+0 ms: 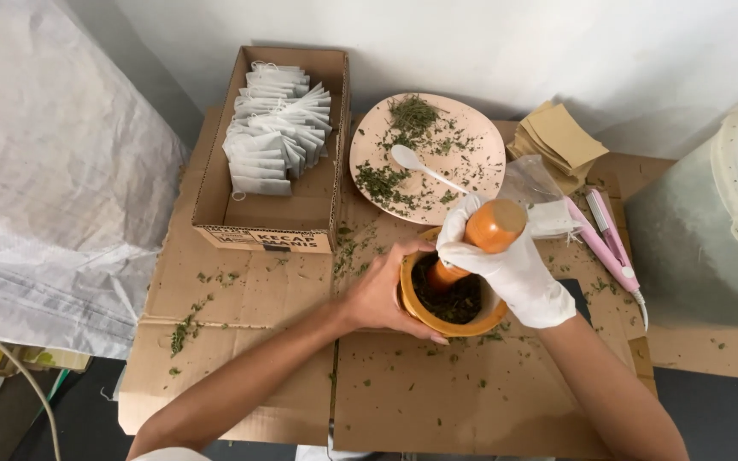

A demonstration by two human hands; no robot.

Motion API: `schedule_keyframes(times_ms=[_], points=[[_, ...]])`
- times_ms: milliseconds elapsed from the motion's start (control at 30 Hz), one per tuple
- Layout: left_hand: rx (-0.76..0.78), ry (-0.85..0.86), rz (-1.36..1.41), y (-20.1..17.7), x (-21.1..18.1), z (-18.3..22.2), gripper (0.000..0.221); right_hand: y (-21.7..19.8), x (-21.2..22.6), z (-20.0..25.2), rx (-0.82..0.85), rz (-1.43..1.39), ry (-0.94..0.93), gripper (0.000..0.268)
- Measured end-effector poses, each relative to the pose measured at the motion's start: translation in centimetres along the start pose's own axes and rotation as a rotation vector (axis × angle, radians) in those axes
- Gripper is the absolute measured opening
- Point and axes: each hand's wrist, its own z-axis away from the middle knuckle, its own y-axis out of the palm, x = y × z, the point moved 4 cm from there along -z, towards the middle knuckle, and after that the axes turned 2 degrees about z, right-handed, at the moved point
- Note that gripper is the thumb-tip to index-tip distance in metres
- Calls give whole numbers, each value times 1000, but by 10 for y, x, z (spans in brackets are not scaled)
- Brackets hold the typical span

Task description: The person transfers dried green herbs from a large white bucket into a yellow mortar using a gloved hand. They then use a wooden pestle to grind the herbs inside the mortar repeatedly. The workspace includes a cardboard table, a box of tea bags, and a plate with additional herbs.

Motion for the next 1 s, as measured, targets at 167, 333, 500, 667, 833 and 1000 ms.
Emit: schedule_keyframes(times_ms=[167,333,500,667,833,1000], points=[[11,-2,4,-2,-1,-2,117,-3,-11,-3,92,76,-8,31],[22,33,-39,-5,-5,-5,116,-1,-4,-4,166,83,-53,31],[16,59,-73,-3,-9,-6,118,-1,-10,-2,211,76,-59,32],[22,63,-59,-5,-7,-2,118,2,-5,0,224,72,-67,31],[29,62,-33,-4,-4,-1,115,-2,-10,-2,237,92,-75,31],[32,80,-44,-4,-2,-1,115,-13,-28,-4,234,85,-68,28]])
